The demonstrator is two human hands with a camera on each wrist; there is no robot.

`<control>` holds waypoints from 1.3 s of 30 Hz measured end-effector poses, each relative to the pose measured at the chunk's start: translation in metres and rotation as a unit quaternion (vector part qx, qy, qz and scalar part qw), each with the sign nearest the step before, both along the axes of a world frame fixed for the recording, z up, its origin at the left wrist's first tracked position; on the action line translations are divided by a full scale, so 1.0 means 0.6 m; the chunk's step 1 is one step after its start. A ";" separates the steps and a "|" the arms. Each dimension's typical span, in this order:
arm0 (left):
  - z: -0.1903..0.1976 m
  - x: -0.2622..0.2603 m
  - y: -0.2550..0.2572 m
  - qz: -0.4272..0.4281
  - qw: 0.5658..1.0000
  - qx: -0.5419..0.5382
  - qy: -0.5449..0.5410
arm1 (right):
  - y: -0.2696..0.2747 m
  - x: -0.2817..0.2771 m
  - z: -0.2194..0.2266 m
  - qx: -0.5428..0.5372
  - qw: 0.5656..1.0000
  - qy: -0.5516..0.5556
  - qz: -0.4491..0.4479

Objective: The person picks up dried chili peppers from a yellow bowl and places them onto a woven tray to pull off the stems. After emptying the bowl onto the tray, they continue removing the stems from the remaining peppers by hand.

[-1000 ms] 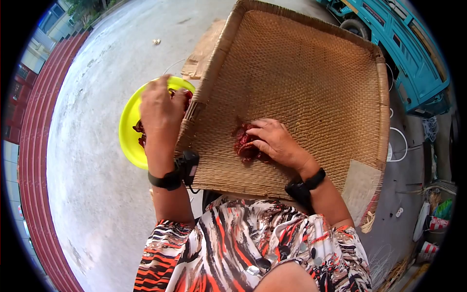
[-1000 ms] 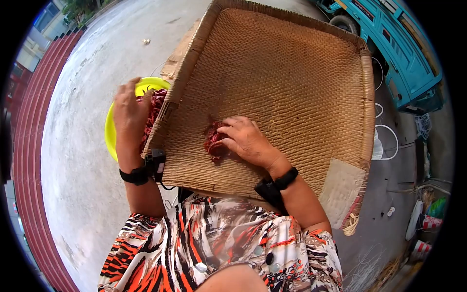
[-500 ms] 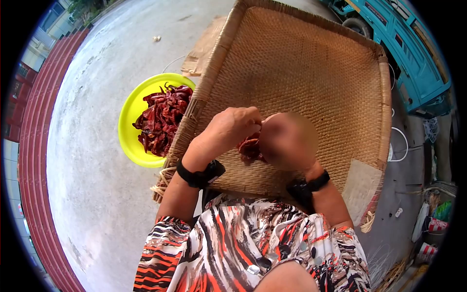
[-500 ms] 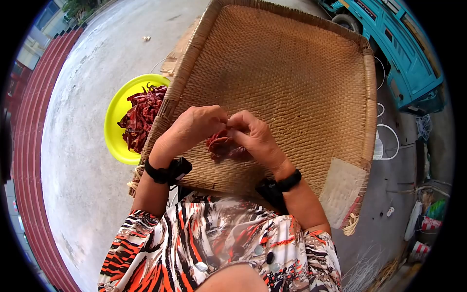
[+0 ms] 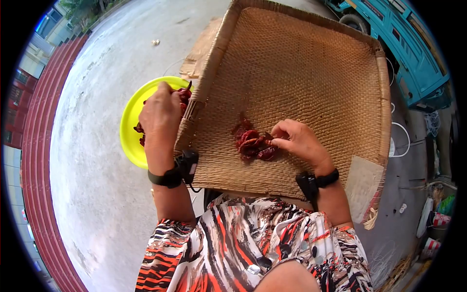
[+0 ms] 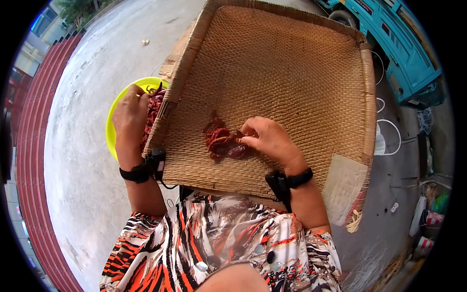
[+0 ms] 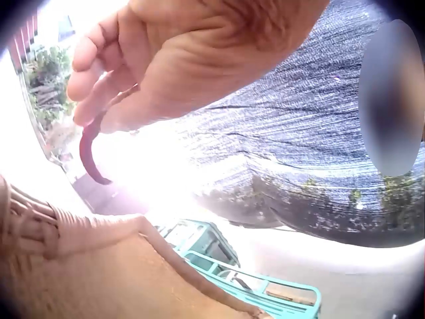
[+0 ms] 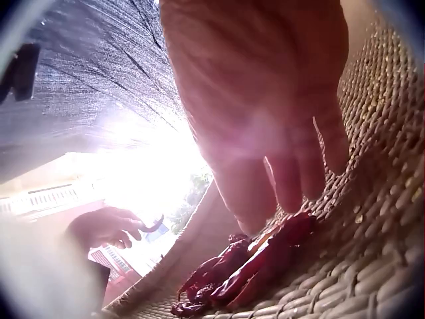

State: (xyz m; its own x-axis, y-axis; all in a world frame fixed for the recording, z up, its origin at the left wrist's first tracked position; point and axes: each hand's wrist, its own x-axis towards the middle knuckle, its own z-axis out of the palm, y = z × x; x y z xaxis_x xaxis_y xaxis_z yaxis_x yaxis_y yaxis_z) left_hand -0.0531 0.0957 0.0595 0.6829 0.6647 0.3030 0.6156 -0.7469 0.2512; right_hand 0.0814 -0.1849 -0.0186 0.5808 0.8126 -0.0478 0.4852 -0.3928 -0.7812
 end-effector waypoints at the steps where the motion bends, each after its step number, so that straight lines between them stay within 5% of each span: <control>1: -0.014 -0.005 0.016 0.015 0.999 0.028 -0.032 | -0.001 -0.001 0.003 -0.012 0.999 -0.031 0.014; 5: -0.007 -0.001 -0.002 -0.061 0.997 -0.034 -0.045 | -0.004 0.001 -0.009 -0.020 0.995 -0.083 0.046; 7: -0.021 0.009 -0.020 -0.195 0.968 -0.134 -0.079 | -0.005 0.003 -0.012 -0.005 0.999 -0.047 0.023; 12: -0.068 0.051 -0.101 -0.396 0.911 -0.110 0.004 | -0.004 0.000 -0.002 0.051 0.990 0.128 -0.031; 17: -0.071 0.060 -0.135 -0.460 0.864 -0.199 0.054 | 0.001 -0.005 0.001 0.120 0.964 0.235 -0.025; 23: -0.070 0.059 -0.138 -0.456 0.859 -0.231 0.034 | 0.001 -0.008 -0.001 0.187 0.926 0.328 0.014; 29: -0.038 0.053 -0.130 -0.366 0.908 -0.176 0.106 | 0.009 -0.018 0.004 0.188 0.923 0.336 -0.008; 32: -0.028 0.039 -0.098 -0.306 0.942 -0.141 -0.005 | 0.014 -0.022 -0.001 0.199 0.938 0.285 -0.015; 39: 0.000 0.003 -0.010 -0.019 0.998 0.030 -0.044 | 0.019 -0.024 -0.016 0.133 0.985 0.108 0.024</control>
State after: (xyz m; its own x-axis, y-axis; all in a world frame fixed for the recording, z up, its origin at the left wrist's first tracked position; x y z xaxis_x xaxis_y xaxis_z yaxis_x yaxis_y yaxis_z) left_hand -0.0516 0.0899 0.0595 0.6763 0.6180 0.4009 0.5645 -0.7844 0.2570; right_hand 0.0668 -0.1737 -0.0280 0.5410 0.8394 0.0512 0.3088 -0.1416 -0.9405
